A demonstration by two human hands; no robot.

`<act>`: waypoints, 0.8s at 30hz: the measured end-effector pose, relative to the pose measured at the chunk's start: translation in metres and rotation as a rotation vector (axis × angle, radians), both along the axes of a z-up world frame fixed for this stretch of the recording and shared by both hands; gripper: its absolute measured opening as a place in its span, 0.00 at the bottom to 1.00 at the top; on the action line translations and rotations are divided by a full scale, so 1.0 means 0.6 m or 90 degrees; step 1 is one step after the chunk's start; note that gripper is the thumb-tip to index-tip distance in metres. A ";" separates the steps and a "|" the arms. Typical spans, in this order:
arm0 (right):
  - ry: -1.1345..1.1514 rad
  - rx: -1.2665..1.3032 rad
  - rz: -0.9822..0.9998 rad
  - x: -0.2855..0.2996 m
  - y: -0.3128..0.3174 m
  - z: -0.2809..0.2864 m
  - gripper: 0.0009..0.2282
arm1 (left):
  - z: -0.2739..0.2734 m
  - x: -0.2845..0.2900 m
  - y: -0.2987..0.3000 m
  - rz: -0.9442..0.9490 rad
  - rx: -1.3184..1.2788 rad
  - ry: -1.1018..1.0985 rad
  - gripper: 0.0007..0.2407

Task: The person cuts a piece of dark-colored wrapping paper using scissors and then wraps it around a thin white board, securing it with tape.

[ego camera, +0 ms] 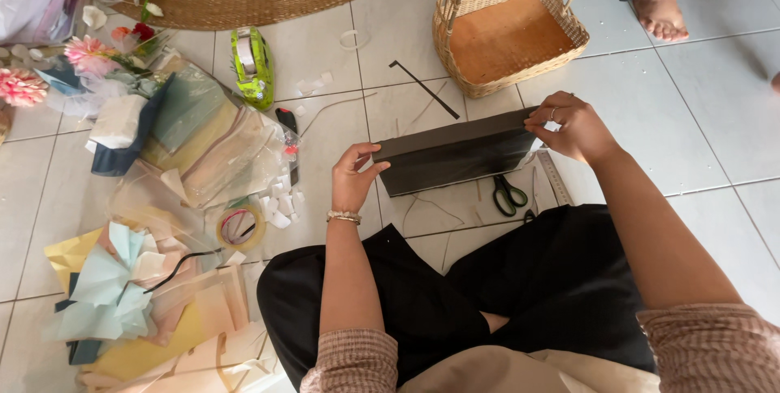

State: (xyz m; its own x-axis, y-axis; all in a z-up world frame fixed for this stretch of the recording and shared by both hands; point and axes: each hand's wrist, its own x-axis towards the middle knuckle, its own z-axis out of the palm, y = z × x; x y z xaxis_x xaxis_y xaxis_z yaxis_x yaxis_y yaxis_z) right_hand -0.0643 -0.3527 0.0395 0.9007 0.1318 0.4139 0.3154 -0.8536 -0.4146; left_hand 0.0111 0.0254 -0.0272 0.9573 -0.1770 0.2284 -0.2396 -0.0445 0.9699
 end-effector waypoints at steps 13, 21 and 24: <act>-0.010 0.059 -0.092 -0.030 0.019 0.038 0.07 | -0.004 0.002 -0.004 0.018 -0.018 -0.001 0.14; -0.269 -0.035 0.140 0.039 0.309 -0.021 0.03 | -0.035 0.016 -0.009 0.027 -0.016 -0.015 0.14; -0.318 -0.085 0.163 0.086 0.360 -0.051 0.01 | -0.017 0.006 -0.007 0.029 0.003 -0.035 0.14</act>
State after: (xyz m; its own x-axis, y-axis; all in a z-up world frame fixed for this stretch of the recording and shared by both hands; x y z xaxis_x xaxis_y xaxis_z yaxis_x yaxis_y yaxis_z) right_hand -0.0129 -0.1369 0.0087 0.5328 0.4006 0.7454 0.6490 -0.7587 -0.0561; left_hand 0.0145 0.0215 -0.0376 0.9506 -0.1351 0.2796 -0.2897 -0.0612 0.9552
